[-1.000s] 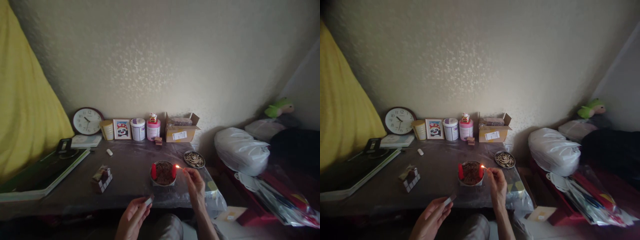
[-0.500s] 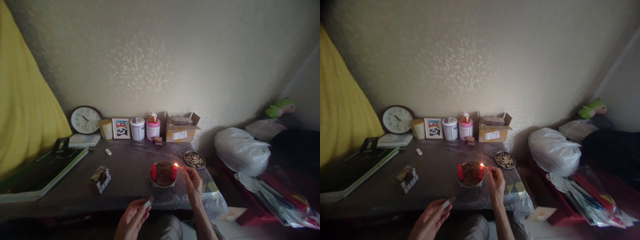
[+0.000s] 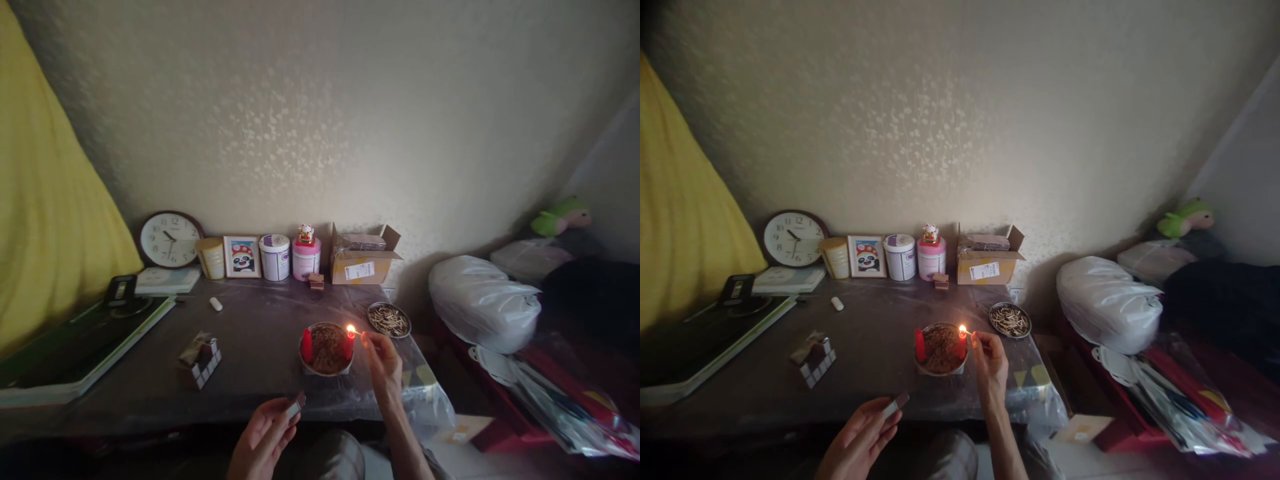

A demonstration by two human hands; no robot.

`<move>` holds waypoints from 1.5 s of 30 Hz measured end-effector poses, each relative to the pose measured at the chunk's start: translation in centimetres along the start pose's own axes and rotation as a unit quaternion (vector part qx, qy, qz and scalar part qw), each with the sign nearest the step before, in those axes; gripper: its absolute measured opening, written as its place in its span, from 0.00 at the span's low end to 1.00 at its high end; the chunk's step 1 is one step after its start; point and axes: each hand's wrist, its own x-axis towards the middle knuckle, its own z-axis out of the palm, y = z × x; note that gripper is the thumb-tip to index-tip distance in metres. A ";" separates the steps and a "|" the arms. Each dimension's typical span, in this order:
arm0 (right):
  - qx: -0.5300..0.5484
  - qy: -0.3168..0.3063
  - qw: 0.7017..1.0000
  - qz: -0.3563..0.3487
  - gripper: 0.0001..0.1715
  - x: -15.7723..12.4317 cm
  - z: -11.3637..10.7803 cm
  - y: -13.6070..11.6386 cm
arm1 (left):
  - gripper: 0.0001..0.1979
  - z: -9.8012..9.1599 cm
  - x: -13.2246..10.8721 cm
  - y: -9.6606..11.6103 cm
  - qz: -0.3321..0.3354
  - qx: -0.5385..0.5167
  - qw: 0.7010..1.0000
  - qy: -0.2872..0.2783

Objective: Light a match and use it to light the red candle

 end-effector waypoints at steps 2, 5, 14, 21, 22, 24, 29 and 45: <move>-0.001 -0.001 1.000 0.001 0.17 0.0 0.0 0.0 | 0.20 0.0 0.0 0.1 -0.003 0.000 1.000 0.001; -0.002 0.000 1.000 0.003 0.16 -0.1 0.0 -0.2 | 0.19 -0.1 0.0 0.1 -0.008 -0.004 1.000 -0.002; -0.003 -0.009 1.000 0.012 0.17 -0.2 -0.1 -1.0 | 0.17 -0.5 0.4 -0.2 -0.021 -0.031 0.999 -0.029; 0.002 -0.015 1.000 0.019 0.16 -0.1 0.0 -0.6 | 0.17 -0.5 0.3 -0.3 -0.027 -0.033 0.999 -0.023; 0.003 -0.016 1.000 0.020 0.16 -0.1 0.0 -0.6 | 0.17 -0.5 0.3 -0.3 -0.028 -0.035 0.999 -0.024; 0.005 -0.016 1.000 0.023 0.16 0.0 -0.1 -0.5 | 0.18 -0.5 0.2 -0.2 -0.031 -0.040 0.998 -0.031; 0.015 -0.014 0.999 0.030 0.18 0.1 -0.2 -0.8 | 0.18 -0.4 0.2 -0.2 -0.029 -0.042 0.998 -0.033; 0.133 0.000 0.990 0.047 0.17 1.3 -2.1 -3.8 | 0.19 -0.8 0.8 -0.2 -0.050 -0.048 0.997 -0.025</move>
